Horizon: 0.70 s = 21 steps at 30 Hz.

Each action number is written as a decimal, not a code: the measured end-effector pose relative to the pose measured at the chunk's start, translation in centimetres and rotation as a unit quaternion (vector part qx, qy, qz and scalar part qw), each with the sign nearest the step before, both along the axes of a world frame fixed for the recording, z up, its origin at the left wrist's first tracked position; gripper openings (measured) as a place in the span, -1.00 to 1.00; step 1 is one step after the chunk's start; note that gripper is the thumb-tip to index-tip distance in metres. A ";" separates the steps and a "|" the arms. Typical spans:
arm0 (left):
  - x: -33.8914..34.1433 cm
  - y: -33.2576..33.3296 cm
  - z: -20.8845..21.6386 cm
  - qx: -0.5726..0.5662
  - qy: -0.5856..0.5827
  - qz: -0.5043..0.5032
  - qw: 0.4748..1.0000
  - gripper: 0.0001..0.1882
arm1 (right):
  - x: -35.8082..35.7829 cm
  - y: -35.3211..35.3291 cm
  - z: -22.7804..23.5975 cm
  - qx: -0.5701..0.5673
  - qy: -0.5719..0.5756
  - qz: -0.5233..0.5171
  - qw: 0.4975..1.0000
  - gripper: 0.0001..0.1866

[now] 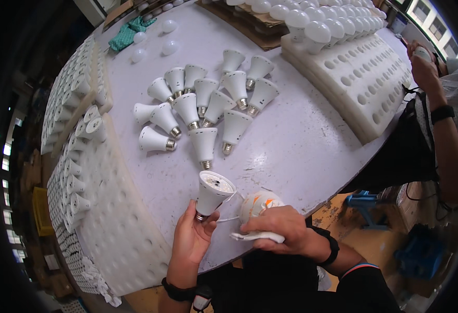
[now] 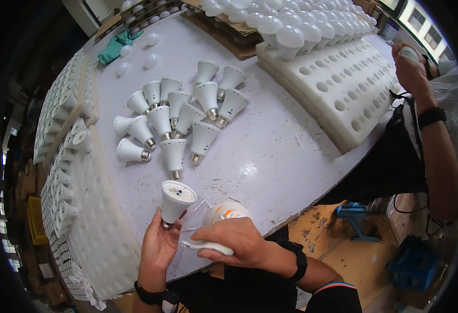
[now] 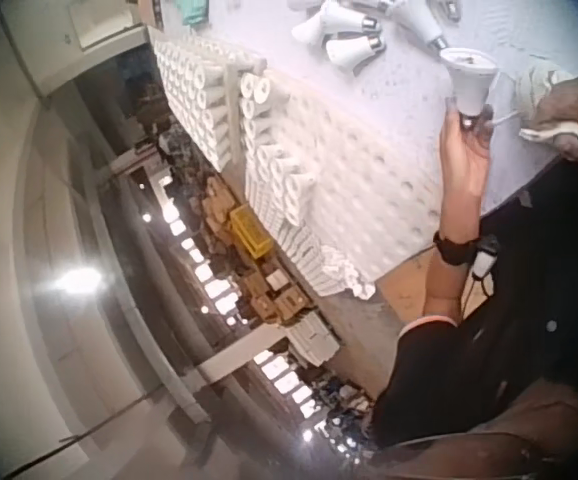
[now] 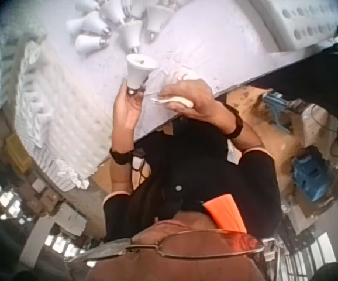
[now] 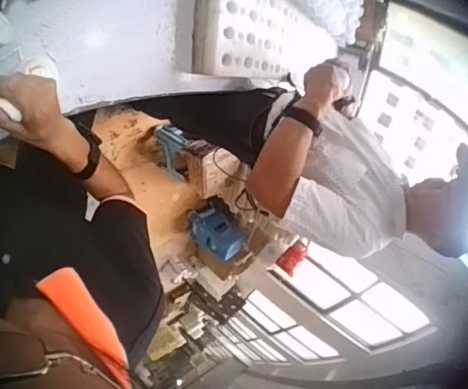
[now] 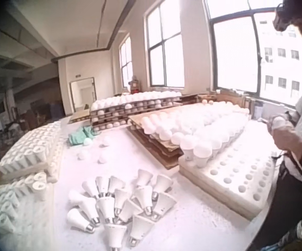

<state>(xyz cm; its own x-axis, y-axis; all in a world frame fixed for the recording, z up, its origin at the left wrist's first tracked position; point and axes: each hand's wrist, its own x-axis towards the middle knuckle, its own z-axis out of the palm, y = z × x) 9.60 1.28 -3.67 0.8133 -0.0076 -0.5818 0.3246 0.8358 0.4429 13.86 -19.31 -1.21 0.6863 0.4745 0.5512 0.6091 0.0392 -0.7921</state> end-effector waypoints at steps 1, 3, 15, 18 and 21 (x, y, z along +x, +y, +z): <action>0.9 -0.5 -0.3 0.044 0.018 -0.037 0.998 -0.71 | -0.1 -0.3 -0.2 0.018 -0.010 0.013 1.000 -0.71; 2.7 -1.8 -0.7 0.050 -0.039 -0.108 0.992 -0.67 | -0.2 -0.8 -0.4 0.022 -0.022 0.012 0.999 -0.69; 4.4 4.6 2.7 0.235 -0.186 -0.077 0.951 -0.70 | -0.8 0.9 0.1 -0.103 -0.007 -0.187 0.977 -0.79; 6.2 12.3 2.5 0.229 -0.128 0.105 0.959 -0.79 | -0.5 1.4 -0.4 -0.078 -0.030 -0.199 0.976 -0.80; 9.3 19.0 2.1 0.312 -0.063 0.240 0.917 -0.76 | -0.4 1.5 -0.6 -0.062 -0.019 -0.204 0.977 -0.79</action>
<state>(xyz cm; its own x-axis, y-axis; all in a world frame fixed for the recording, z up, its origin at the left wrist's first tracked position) 18.92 20.26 -1.59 0.6969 0.6714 -0.2521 -0.1017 0.4405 0.8920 13.43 -17.82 -1.77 0.8126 0.2305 0.5353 0.5828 -0.3075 -0.7522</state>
